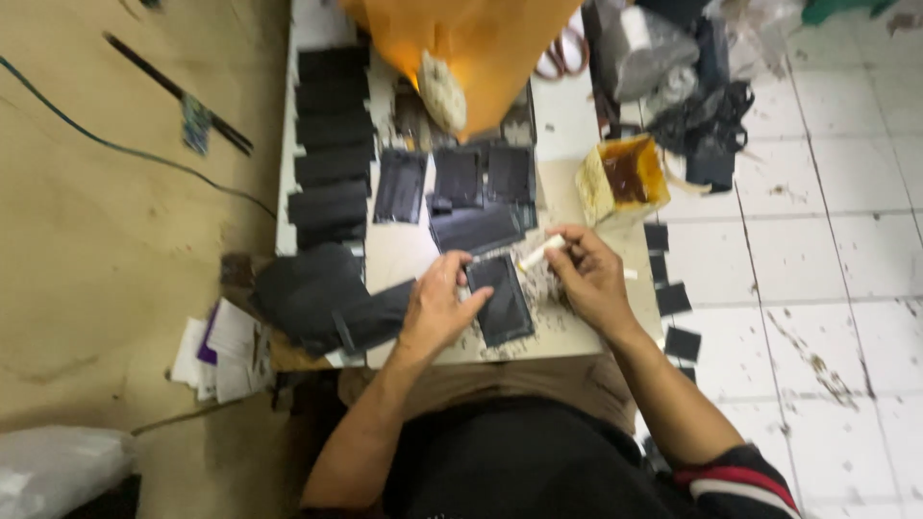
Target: Applying glue to small leather pieces using a spatula
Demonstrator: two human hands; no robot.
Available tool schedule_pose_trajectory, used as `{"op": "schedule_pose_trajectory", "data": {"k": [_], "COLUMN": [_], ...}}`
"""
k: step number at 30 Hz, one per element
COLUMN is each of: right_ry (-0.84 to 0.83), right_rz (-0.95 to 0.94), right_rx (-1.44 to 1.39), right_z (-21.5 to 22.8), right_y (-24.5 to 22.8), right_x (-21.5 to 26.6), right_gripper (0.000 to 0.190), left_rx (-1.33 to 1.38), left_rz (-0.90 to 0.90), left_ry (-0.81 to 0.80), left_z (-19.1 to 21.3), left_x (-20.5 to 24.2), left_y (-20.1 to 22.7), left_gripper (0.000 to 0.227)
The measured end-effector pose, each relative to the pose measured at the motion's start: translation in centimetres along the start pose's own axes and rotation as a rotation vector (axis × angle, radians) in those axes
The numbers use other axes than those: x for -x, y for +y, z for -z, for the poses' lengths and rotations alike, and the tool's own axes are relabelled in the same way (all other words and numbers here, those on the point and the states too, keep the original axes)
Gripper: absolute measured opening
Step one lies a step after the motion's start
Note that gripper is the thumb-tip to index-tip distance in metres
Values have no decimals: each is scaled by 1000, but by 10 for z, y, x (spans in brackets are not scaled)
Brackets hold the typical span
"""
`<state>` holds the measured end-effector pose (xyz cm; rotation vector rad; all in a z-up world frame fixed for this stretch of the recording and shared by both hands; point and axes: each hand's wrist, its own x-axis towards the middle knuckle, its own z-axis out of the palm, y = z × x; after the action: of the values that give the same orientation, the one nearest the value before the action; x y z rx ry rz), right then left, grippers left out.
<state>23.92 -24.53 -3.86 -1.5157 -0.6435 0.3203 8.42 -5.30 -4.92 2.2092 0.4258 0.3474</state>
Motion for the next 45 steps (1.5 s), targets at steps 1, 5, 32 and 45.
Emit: {"op": "schedule_pose_trajectory", "data": {"k": [1,5,32,45], "right_ry": [-4,-41,-285,-395], "right_rz": [-32,7,323,395], "right_rx": [7,155,584,642], "right_z": [1,1,-14,-13], "right_y": [3,0,-10,-29], "right_x": [-2,-2,-14,12], "right_gripper": [29,24,17,20], "left_rx": [13,-9,-4,1], "left_rz": [25,-6,25,16], "left_ry": [-17,-8,-7,-4], "left_z": [1,1,2,2], "left_x": [0,4,0,0], "left_y": [1,2,5,6], "left_gripper": [53,53,50,47]}}
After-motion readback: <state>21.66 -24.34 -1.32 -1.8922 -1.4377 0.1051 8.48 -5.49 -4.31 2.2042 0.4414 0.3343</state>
